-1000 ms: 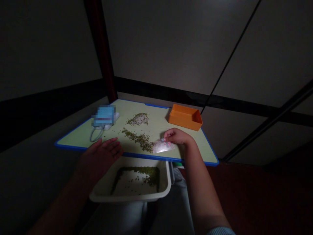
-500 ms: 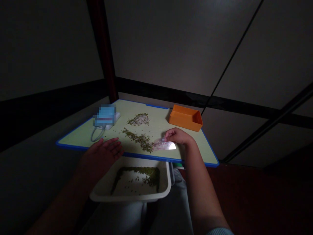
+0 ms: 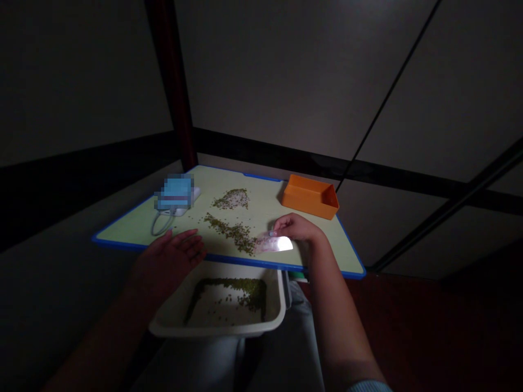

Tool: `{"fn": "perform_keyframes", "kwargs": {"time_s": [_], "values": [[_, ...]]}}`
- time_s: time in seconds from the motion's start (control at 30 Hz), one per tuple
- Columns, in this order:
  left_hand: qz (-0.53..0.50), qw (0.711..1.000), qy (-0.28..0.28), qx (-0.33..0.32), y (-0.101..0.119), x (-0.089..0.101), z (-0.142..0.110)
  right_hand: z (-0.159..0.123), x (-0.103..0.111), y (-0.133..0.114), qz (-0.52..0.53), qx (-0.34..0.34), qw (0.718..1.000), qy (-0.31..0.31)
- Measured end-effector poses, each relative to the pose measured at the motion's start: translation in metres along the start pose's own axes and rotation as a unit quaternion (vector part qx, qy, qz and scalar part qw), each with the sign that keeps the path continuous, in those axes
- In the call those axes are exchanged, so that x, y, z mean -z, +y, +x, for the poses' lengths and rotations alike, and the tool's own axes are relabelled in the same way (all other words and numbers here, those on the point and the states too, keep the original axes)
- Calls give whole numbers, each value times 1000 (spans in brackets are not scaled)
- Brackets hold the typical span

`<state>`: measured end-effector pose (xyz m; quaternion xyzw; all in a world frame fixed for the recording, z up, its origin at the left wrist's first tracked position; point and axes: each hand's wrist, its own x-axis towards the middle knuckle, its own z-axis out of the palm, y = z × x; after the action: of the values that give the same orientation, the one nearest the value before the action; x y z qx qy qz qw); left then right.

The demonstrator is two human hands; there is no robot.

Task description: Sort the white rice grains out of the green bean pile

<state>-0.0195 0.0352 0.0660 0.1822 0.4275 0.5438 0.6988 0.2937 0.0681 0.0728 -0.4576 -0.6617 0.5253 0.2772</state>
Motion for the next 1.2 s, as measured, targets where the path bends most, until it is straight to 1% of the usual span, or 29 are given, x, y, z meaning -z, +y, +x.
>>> {"fn": "perform_keyframes", "kwargs": {"time_s": [0.3, 0.5, 0.63, 0.73, 0.93, 1.2], "values": [[3, 1000, -4, 9, 1, 2, 1, -1, -2, -2, -4, -3, 1000, -7], [4, 1000, -2, 2, 0, 1, 1, -3, -4, -5, -32, -29, 998, -34], [2, 1000, -4, 9, 1, 2, 0, -4, -5, -7, -29, -25, 998, -43], [0, 1000, -5, 12, 2, 2, 0, -3, -6, -7, -30, -28, 998, -40], [6, 1000, -3, 2, 1, 2, 1, -2, -5, -6, -24, -28, 999, -14], [11, 1000, -13, 3, 1, 3, 1, -2, -6, -5, -18, -10, 1000, -23]]}}
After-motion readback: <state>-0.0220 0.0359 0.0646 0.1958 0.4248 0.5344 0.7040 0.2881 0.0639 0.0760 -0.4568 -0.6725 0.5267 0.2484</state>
